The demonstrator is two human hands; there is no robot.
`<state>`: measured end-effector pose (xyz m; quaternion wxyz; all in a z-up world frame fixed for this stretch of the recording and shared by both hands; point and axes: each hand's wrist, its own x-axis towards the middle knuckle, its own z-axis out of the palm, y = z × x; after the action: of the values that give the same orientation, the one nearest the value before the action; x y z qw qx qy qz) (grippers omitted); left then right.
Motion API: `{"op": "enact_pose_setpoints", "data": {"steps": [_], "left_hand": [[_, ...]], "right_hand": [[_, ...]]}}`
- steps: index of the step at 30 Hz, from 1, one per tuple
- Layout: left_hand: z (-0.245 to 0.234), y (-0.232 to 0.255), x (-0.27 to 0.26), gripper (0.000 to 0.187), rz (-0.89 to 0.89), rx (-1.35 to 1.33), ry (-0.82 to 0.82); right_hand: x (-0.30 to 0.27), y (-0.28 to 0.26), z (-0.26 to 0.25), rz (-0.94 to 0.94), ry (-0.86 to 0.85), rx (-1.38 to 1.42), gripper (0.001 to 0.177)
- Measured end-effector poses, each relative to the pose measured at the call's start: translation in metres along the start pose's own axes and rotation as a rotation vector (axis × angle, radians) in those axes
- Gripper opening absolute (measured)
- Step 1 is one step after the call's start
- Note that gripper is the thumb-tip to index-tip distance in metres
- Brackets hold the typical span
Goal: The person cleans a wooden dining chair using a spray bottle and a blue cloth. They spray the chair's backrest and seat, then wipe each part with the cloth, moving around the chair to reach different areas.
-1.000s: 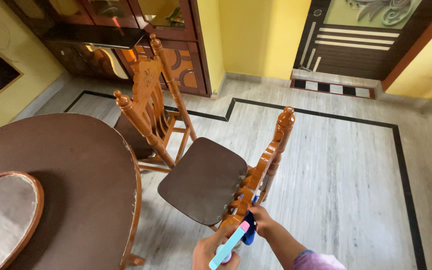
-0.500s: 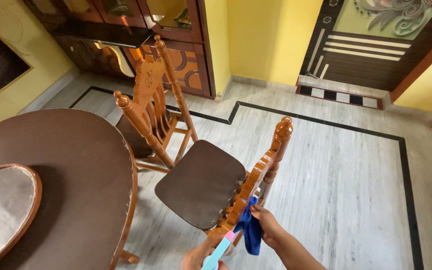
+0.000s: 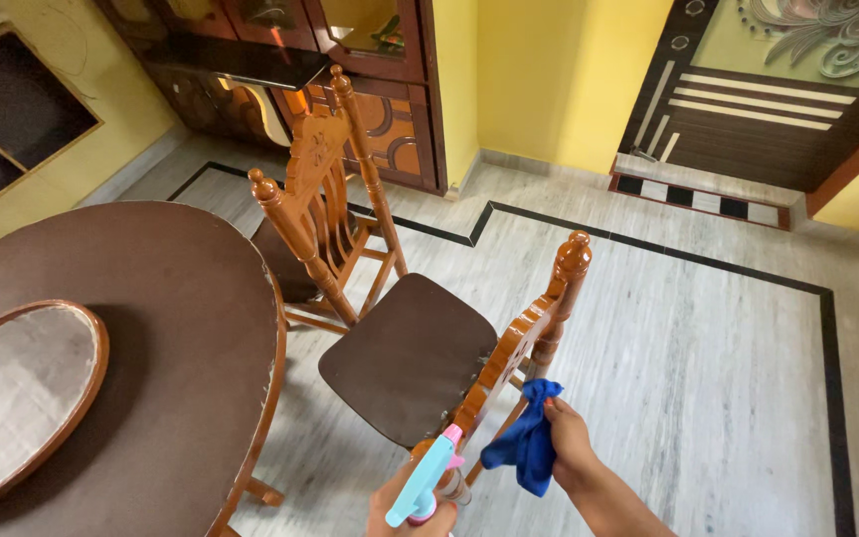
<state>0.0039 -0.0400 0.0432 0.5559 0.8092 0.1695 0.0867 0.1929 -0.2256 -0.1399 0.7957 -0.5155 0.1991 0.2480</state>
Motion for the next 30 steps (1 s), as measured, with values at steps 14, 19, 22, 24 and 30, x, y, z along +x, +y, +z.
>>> {"op": "enact_pose_setpoints", "data": {"steps": [14, 19, 22, 24, 30], "left_hand": [[0.055, 0.028, 0.013, 0.067, -0.144, 0.266, -0.238], [0.069, 0.012, 0.02, 0.077, -0.007, 0.251, -0.153], [0.073, 0.006, 0.022, 0.081, -0.068, 0.285, -0.196], [0.076, 0.004, 0.022, 0.081, -0.093, 0.312, -0.2], [0.08, 0.002, 0.024, 0.075, -0.095, 0.384, -0.126]], "right_hand": [[0.036, 0.007, 0.03, 0.007, -0.2, -0.152, 0.029], [0.067, 0.023, 0.024, 0.114, -0.176, -0.206, 0.039], [0.092, 0.038, 0.017, 0.086, -0.214, -0.216, 0.047], [0.108, 0.049, 0.008, 0.087, -0.348, -0.104, 0.047], [0.131, 0.058, -0.006, 0.209, -0.541, 0.094, 0.052]]}}
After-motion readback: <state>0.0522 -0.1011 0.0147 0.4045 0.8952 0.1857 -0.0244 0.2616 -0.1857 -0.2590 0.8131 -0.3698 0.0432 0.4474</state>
